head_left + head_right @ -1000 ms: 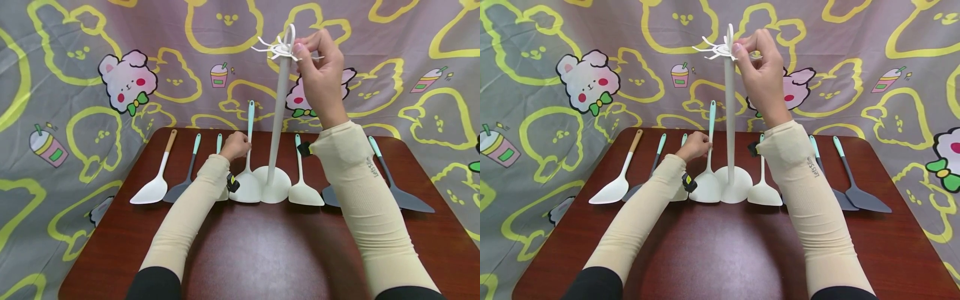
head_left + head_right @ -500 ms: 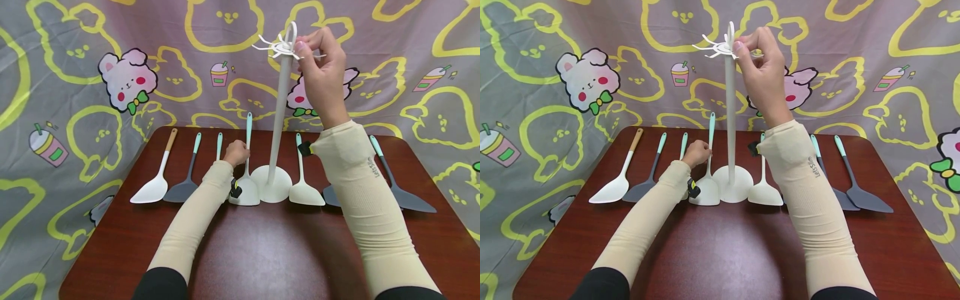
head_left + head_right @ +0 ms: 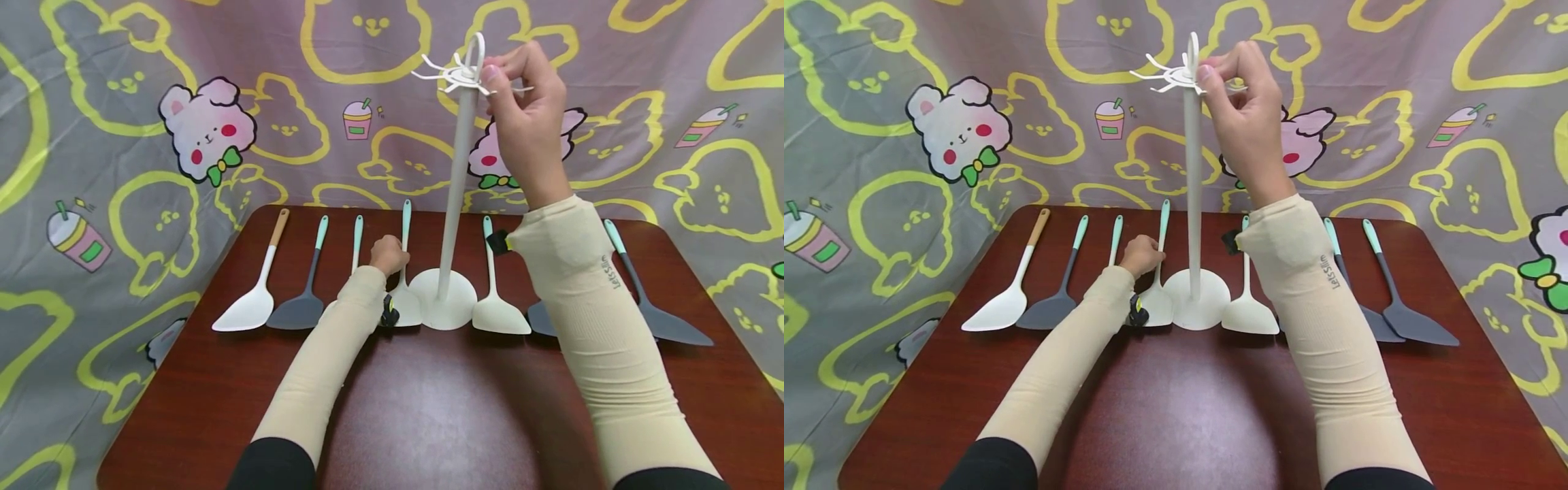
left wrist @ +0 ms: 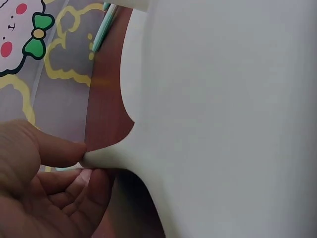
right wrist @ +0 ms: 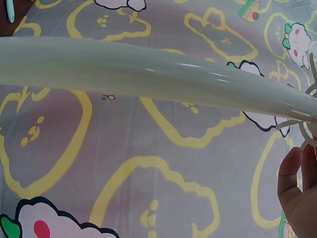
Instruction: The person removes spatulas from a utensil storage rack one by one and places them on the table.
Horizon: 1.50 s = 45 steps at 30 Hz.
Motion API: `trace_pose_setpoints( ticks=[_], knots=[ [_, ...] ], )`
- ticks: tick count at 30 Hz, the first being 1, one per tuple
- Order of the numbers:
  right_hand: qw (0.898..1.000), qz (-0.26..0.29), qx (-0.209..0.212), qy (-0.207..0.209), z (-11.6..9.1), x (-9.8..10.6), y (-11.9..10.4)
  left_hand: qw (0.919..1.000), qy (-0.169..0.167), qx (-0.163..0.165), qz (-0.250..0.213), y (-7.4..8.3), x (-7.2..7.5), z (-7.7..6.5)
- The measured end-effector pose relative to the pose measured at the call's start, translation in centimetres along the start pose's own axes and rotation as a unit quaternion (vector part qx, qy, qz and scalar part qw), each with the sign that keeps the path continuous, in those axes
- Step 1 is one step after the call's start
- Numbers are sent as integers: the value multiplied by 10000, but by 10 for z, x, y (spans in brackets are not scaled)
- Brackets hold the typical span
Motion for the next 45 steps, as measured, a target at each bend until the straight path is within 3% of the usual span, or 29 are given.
trace_pose_setpoints(
  ticks=[14,27,36,45],
  knots=[
    [9997,-170,42,-196,0,1,-1,9992,-128,369,-61,-1,-2,-8],
    [9998,-8,72,-189,-1,2,-2,9980,-158,618,-43,-2,-3,-10],
    [9997,-125,-216,-39,0,0,-1,9965,-417,724,-49,-2,0,-13],
    [9991,-72,-412,62,0,3,-3,9958,-422,666,474,6,4,-28]
  ],
)
Point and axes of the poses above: each hand's wrist, its own z-axis towards the middle knuckle, its own x-axis out of the back of the hand, y = z × x, the point moved 5 cm from there along z, towards the middle knuckle, and after that the axes turned 9 degrees about -y, right-handed, at the moved point
